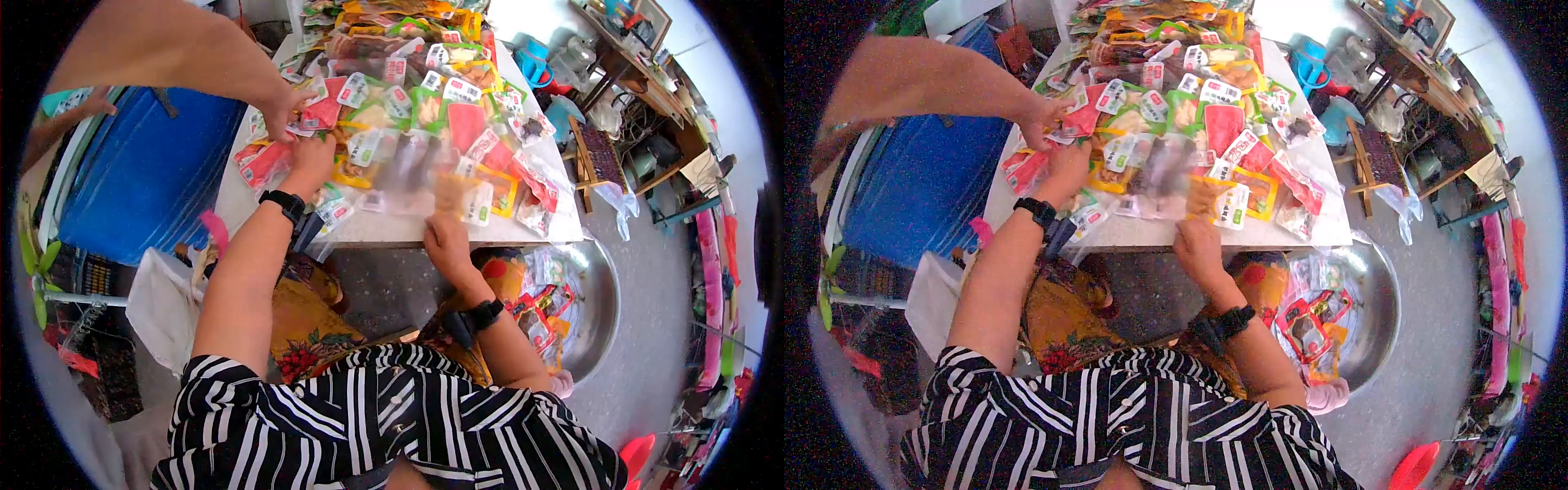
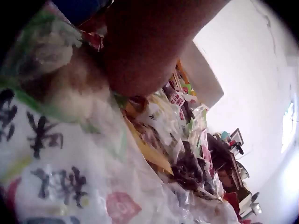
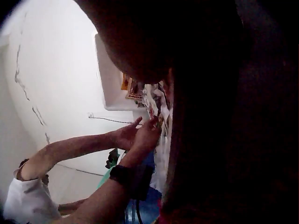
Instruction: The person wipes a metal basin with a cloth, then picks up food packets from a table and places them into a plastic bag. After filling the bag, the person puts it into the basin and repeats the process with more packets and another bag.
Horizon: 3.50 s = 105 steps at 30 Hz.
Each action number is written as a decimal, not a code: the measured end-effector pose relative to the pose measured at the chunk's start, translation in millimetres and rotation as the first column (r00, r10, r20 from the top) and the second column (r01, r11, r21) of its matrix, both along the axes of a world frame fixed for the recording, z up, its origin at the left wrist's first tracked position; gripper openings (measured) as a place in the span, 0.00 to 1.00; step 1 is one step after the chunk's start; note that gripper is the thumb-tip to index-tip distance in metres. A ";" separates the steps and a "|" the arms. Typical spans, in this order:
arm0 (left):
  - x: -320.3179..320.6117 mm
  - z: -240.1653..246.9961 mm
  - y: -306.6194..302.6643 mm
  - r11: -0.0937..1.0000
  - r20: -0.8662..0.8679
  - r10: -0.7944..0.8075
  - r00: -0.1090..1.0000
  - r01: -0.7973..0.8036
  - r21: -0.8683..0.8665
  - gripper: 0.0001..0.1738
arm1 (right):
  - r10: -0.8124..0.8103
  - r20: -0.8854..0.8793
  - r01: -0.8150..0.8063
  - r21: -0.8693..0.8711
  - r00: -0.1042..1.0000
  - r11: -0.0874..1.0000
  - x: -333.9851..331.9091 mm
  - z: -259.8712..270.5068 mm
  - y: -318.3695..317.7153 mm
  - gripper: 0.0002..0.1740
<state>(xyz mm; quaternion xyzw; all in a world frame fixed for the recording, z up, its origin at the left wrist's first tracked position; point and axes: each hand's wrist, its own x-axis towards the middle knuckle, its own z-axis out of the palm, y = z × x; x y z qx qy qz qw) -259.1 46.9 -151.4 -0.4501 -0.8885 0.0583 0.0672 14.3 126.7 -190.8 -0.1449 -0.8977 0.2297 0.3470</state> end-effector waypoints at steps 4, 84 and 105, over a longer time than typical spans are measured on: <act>-4.5 1.7 -0.5 0.999 0.116 0.025 0.993 -0.022 -0.032 0.20 | -0.011 -0.010 0.011 0.003 1.000 1.000 -0.2 -1.7 -1.2 0.07; 112.4 -28.5 -111.8 0.898 0.349 -0.091 0.933 -0.075 0.433 0.10 | -0.170 -0.381 -0.414 -0.877 0.909 -0.244 -6.7 29.0 -53.2 0.13; 129.2 3.3 -96.4 0.807 0.292 -0.183 0.939 -0.026 0.590 0.07 | 0.180 -0.064 -0.161 -0.779 0.982 0.606 -47.9 6.7 -56.9 0.12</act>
